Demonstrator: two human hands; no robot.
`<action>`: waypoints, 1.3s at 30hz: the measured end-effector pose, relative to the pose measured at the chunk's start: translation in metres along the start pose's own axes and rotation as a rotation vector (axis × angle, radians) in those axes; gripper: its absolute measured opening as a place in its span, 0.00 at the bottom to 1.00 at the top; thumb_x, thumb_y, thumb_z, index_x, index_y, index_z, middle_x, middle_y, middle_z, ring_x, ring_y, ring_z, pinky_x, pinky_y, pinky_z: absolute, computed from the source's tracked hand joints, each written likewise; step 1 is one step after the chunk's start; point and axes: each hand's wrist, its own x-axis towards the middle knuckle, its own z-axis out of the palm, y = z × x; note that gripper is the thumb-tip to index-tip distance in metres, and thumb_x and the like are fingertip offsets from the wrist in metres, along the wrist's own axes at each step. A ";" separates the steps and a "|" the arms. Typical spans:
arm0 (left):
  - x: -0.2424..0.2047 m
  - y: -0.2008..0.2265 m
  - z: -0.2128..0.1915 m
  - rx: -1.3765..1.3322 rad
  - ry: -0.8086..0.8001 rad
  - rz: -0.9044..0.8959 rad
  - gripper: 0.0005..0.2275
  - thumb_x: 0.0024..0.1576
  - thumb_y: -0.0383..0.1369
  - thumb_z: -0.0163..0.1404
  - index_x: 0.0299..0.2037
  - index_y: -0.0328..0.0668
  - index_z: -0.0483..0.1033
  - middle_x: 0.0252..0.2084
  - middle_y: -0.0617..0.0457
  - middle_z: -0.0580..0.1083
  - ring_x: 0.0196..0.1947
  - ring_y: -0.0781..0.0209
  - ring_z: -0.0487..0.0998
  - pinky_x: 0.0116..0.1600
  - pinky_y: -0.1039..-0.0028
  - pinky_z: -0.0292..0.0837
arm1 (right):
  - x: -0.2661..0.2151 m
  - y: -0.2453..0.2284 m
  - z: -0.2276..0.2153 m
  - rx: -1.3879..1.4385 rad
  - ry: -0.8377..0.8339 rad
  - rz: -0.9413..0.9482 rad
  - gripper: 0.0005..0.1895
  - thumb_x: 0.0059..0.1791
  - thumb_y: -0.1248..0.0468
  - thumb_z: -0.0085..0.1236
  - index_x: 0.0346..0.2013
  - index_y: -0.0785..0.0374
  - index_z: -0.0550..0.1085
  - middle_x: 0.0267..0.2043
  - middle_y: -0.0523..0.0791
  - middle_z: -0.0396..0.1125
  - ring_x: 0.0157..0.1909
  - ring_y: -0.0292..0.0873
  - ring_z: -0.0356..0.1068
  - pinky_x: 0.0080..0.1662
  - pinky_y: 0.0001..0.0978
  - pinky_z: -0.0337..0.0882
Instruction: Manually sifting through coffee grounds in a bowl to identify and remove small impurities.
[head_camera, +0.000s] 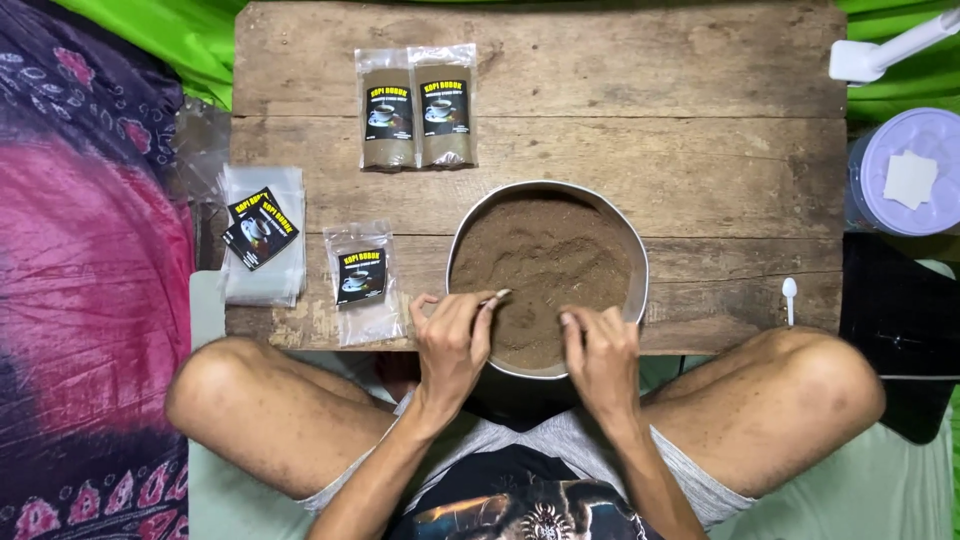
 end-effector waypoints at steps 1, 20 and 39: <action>0.003 -0.001 0.001 -0.004 -0.001 0.003 0.03 0.62 0.30 0.53 0.42 0.48 0.80 0.32 0.57 0.81 0.35 0.62 0.82 0.56 0.61 0.57 | 0.000 -0.004 0.001 -0.003 0.003 0.003 0.09 0.58 0.58 0.51 0.43 0.53 0.80 0.40 0.39 0.77 0.40 0.43 0.72 0.44 0.36 0.66; -0.001 0.016 -0.009 -0.032 -0.089 -0.015 0.04 0.62 0.32 0.52 0.41 0.51 0.80 0.29 0.57 0.80 0.33 0.62 0.81 0.59 0.57 0.56 | -0.009 -0.007 0.005 0.014 0.026 -0.011 0.07 0.55 0.60 0.54 0.43 0.52 0.79 0.37 0.40 0.77 0.38 0.42 0.72 0.44 0.36 0.65; 0.007 0.012 -0.034 0.011 0.023 0.015 0.03 0.62 0.30 0.53 0.42 0.49 0.79 0.33 0.58 0.80 0.34 0.63 0.80 0.61 0.58 0.55 | 0.020 -0.045 -0.007 0.075 -0.017 -0.028 0.09 0.56 0.59 0.52 0.42 0.54 0.80 0.38 0.42 0.78 0.40 0.47 0.73 0.44 0.41 0.67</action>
